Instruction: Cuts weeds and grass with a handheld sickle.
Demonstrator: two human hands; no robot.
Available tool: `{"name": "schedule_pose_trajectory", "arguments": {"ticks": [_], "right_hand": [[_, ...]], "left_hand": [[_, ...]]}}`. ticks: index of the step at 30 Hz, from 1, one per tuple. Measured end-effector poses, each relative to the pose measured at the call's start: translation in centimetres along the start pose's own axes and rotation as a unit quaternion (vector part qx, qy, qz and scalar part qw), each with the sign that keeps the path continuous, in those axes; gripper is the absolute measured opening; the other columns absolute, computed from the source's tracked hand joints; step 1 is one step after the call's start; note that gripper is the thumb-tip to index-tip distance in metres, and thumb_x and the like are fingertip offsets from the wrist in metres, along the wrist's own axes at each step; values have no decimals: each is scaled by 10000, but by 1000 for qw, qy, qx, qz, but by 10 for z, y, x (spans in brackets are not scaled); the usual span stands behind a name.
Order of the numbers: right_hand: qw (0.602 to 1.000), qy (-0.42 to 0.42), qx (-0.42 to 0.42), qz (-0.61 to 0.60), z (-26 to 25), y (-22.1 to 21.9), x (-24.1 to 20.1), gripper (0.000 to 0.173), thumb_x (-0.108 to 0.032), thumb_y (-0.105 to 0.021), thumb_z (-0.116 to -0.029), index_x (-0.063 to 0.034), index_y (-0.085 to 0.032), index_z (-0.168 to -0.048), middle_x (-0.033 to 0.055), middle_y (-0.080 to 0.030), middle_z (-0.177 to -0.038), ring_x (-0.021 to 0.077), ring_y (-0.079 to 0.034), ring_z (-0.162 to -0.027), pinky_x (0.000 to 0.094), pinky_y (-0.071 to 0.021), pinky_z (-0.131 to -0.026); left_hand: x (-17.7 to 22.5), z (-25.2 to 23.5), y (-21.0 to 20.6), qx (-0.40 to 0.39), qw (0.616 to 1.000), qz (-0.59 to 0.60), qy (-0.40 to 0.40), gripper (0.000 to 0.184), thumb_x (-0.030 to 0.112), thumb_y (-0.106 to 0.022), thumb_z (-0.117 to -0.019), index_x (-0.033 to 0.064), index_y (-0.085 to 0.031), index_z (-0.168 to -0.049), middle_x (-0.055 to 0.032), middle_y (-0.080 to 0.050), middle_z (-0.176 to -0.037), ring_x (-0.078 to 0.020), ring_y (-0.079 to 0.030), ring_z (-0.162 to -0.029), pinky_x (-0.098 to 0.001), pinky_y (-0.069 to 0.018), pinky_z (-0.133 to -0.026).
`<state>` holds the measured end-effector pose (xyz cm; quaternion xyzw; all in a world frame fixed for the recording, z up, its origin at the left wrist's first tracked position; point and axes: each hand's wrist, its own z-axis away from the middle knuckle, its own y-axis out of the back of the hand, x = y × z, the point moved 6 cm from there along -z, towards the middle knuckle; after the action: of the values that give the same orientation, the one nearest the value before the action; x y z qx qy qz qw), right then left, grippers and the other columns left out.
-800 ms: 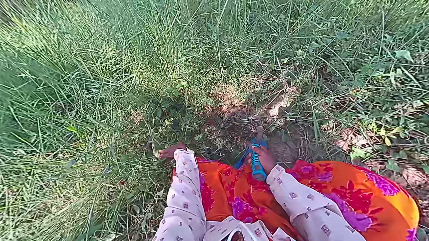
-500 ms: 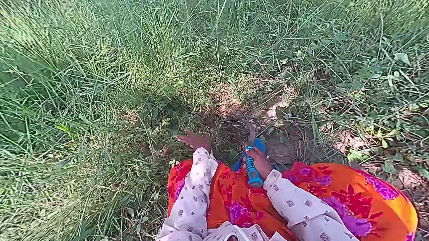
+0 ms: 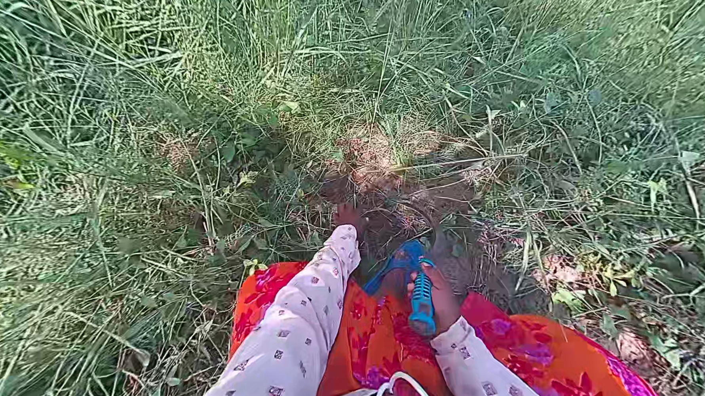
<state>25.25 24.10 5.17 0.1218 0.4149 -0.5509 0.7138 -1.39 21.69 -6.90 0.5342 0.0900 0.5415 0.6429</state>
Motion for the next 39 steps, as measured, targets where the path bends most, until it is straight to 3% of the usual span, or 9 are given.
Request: {"name": "schedule_pose_trajectory", "arguments": {"ticks": [5,11,18,23,26,28,31,33,39], "right_hand": [[995,21,-58,73,-16,-9,0,270,-149,-332,-1123,-10,-432,-1331,46,-593,-727,98,-615,-527,220,-542,-471],[960,97,-86,248,-50,-30,4,442,-122,-410,-1109,19,-334,-1521,89,-603,-848,131,-622,-587,265,-558,-525],[893,65,-83,437,-104,-54,12,492,-189,-430,-1124,21,-305,-1550,142,-612,-893,183,-615,-601,334,-552,-562],[838,70,-78,535,-69,-41,5,492,-201,-423,-1123,15,-302,-1548,159,-617,-912,230,-640,-671,394,-573,-642],[862,48,-114,491,-25,-29,2,460,-182,-434,-1116,22,-338,-1517,99,-610,-822,167,-617,-592,325,-560,-567],[892,65,-142,425,-12,-21,11,464,-149,-438,-1097,45,-334,-1506,72,-606,-766,145,-612,-552,302,-559,-526],[913,113,-128,370,-18,-23,13,432,-142,-443,-1095,30,-369,-1484,78,-602,-779,147,-607,-567,306,-556,-532],[919,142,-100,354,-26,-29,5,436,-134,-427,-1109,35,-349,-1503,98,-601,-816,149,-620,-593,305,-561,-547],[909,174,-30,377,-69,-18,-6,547,-201,-467,-1111,10,-282,-1580,193,-624,-977,235,-626,-692,405,-560,-654]], "left_hand": [[11,-13,-1,-51,999,19,0,573,437,-470,-1059,257,-393,-1598,-204,-226,-1689,-470,-105,-1565,-705,-79,-1213],[4,-23,12,16,988,141,67,446,297,-426,-1100,94,-552,-1477,-202,-473,-1558,-403,-306,-1524,-637,-239,-1207],[-10,-1,33,-22,970,227,90,435,210,-397,-1105,2,-522,-1466,-287,-463,-1531,-420,-394,-1474,-543,-274,-1223],[-36,-13,31,3,945,300,129,444,245,-405,-1110,5,-522,-1464,-269,-497,-1508,-405,-441,-1447,-560,-337,-1198],[-45,0,42,22,908,383,167,492,318,-359,-1126,6,-501,-1479,-253,-522,-1493,-375,-467,-1435,-541,-346,-1197],[-55,1,41,76,888,413,188,524,361,-339,-1125,-2,-507,-1465,-254,-549,-1460,-365,-491,-1414,-533,-356,-1190],[-65,-11,28,373,815,383,223,537,413,-422,-1084,-28,-680,-1250,-270,-712,-1146,-390,-686,-1125,-550,-512,-1025],[-68,23,69,150,857,462,175,540,320,-411,-1115,-2,-386,-1548,-255,-476,-1528,-358,-446,-1449,-505,-336,-1210],[-96,66,96,192,865,445,128,551,211,-514,-1074,-12,-369,-1555,-256,-459,-1541,-362,-447,-1445,-502,-353,-1199]]}}
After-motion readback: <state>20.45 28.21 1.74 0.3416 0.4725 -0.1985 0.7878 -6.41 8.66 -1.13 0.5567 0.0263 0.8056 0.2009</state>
